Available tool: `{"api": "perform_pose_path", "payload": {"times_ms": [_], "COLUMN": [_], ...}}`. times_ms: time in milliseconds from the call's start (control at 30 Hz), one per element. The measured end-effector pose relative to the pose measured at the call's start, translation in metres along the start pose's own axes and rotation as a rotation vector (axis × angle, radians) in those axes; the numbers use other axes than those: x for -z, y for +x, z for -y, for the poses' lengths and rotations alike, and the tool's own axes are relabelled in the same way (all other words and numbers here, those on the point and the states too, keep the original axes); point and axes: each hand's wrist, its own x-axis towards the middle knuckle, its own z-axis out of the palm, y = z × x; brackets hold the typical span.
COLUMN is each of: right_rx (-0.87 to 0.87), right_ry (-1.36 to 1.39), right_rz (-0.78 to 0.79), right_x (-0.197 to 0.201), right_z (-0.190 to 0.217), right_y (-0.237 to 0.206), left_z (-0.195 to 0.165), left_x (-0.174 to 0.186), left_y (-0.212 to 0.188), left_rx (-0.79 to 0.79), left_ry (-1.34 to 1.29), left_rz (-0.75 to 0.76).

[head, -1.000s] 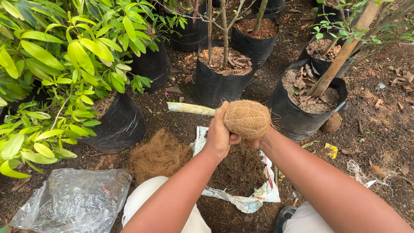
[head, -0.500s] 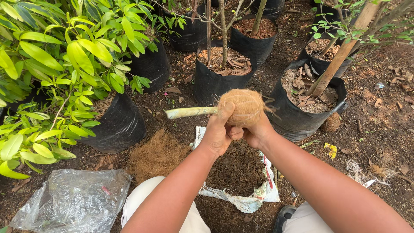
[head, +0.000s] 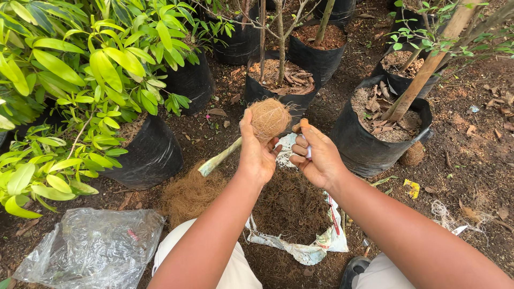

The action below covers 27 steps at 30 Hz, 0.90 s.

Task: The person wraps a thin white string around a plant stem attached to a coconut base, then ties off the string. The person then picks up a second plant stem and begins wrapping it with the same string.

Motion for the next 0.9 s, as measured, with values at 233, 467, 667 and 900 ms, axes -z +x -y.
{"api": "perform_pose_path", "payload": {"times_ms": [233, 467, 667, 900], "right_rx": [-0.065, -0.118, -0.095, 0.342], "right_ry": [-0.06, -0.13, -0.483, -1.769], "right_rz": [0.245, 0.483, 0.479, 0.391], "right_x": [-0.002, -0.006, -0.007, -0.038], "right_z": [-0.002, 0.0, 0.002, 0.006], "right_y": [-0.012, -0.022, -0.025, -0.061], "left_z": [0.001, -0.003, 0.001, 0.0], "left_x": [0.003, 0.001, 0.003, -0.007], "left_y": [0.002, 0.001, -0.002, -0.017], "left_rx": [-0.096, -0.18, -0.163, -0.131], "left_ry": [-0.14, -0.229, -0.119, -0.052], "left_rz": [0.04, 0.143, 0.313, 0.176]}}
